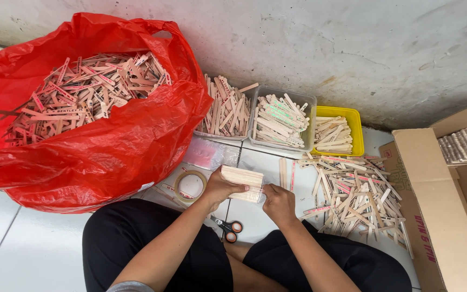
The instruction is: The person sits on the floor and packs wooden clothespins into small clear plastic bags. They gather clothespins from nearby containers, align them into neat stacks, insert them into bags, and seal the bags with tape. The packed bags are then placed into a cardboard box.
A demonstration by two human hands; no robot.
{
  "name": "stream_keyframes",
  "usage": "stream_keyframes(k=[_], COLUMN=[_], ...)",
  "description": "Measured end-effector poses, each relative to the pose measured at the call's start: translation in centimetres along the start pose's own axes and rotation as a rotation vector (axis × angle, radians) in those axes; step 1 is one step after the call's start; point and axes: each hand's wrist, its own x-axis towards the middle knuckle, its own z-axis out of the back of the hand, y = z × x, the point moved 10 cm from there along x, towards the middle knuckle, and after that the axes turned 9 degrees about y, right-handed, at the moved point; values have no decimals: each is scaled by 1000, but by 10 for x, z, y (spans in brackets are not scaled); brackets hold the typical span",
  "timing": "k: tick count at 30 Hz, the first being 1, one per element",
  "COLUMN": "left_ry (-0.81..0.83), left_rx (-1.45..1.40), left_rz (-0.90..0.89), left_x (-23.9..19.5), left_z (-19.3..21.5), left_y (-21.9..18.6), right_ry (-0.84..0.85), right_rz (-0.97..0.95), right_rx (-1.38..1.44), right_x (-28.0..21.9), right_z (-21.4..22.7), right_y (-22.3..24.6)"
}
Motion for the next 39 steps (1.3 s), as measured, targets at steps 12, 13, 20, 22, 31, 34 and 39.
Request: stream_keyframes(k=[12,13,20,22,31,34,39], left_ry=[-165,-159,-159,-146,-158,-150,18], left_rx=[-309,-304,-406,-428,-597,-603,-239], left_rz=[-97,-95,-219,-228,-185,-174,-497], left_x=[10,10,-3,-4,0,7,29], left_z=[-2,-4,-41,-50,-64,-60,-31], left_y=[-1,-1,-8,-2,5,6,-20], right_ry=[-129,-133,-276,-356,-516,-487,-148], right_rz=[-193,-200,-731,-794,-732,-728,-319], right_rx=[98,97,1381,1439,1284,1220,948], right_x=[40,40,9,-4,-13,-7,43], right_z=[81,95,10,-28,-43,-24,64], right_y=[-23,-11,-25,-47,-86,-81,-39])
